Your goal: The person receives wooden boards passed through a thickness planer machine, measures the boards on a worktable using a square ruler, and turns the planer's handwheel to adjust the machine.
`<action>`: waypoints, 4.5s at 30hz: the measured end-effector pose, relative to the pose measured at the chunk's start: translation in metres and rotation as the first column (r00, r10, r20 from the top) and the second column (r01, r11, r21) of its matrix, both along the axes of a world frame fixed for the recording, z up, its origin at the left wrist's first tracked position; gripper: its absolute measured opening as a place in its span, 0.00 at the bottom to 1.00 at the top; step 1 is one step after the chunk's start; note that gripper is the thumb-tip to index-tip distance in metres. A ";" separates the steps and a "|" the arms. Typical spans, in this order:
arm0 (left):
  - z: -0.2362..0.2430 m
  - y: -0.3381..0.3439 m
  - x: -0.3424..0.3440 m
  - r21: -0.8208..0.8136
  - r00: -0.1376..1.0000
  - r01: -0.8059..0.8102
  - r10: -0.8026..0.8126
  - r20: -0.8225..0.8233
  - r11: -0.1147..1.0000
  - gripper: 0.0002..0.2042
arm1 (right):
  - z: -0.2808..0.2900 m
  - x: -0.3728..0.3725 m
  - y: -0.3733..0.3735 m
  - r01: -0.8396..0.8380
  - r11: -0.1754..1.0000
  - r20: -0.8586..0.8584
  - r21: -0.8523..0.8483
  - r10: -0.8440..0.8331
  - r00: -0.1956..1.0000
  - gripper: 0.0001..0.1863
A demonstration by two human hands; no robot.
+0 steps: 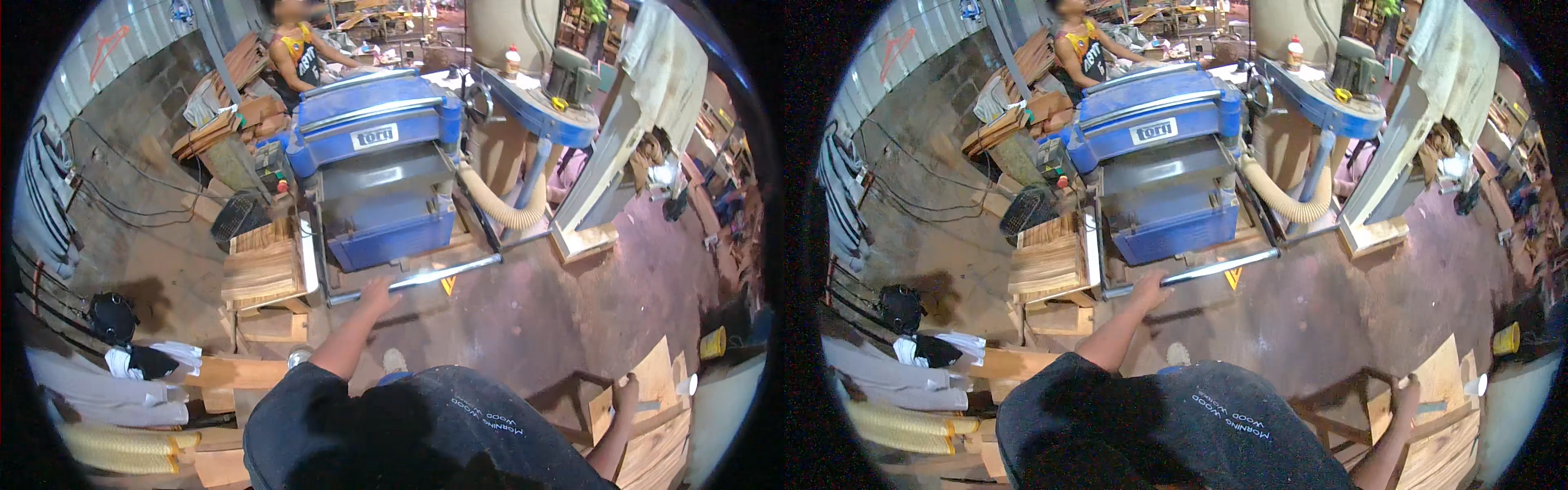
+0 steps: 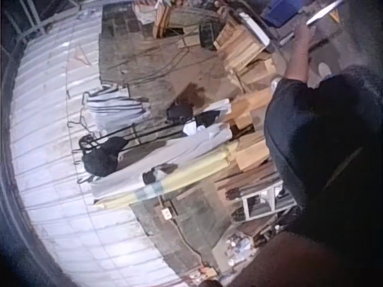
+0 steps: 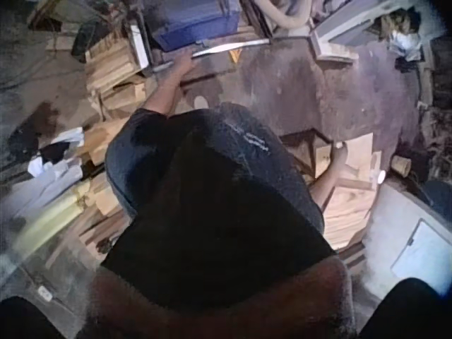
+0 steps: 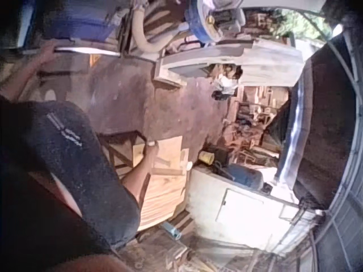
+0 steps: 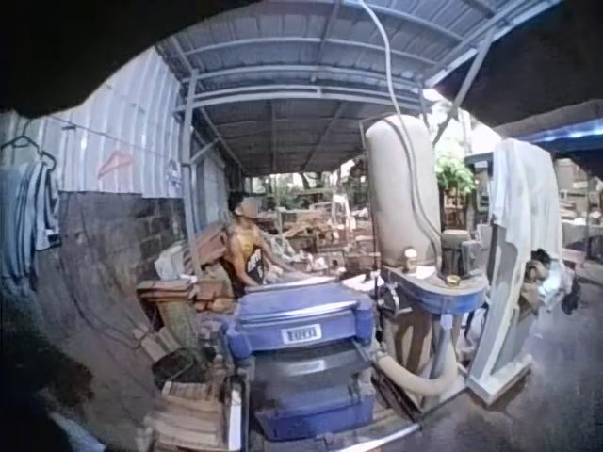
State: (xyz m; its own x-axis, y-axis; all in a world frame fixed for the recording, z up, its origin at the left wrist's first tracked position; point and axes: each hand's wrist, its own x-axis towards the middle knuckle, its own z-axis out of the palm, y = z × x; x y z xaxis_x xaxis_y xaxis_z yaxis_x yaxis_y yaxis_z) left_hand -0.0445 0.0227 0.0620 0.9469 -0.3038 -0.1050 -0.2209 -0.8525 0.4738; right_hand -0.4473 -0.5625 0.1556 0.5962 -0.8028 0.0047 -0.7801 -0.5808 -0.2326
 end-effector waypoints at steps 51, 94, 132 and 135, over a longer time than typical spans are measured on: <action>-0.062 0.055 0.041 0.561 0.916 0.074 0.167 -0.366 0.825 0.11 | -0.145 0.602 0.182 -0.998 -0.063 -0.056 0.033 0.996 -0.064 0.11; -0.051 0.058 0.042 0.226 0.998 -0.051 0.044 0.034 0.973 0.12 | -0.131 0.550 0.216 -0.847 0.502 -0.061 0.173 0.864 0.500 0.23; -0.020 0.038 0.058 0.350 0.958 0.065 0.040 -0.284 0.934 0.11 | -0.110 0.547 0.210 -0.835 0.495 0.055 0.239 0.852 0.521 0.24; -0.021 0.038 0.063 0.349 0.934 0.060 0.071 -0.350 0.935 0.17 | -0.129 0.551 0.203 -0.811 0.514 0.094 0.281 0.826 0.556 0.21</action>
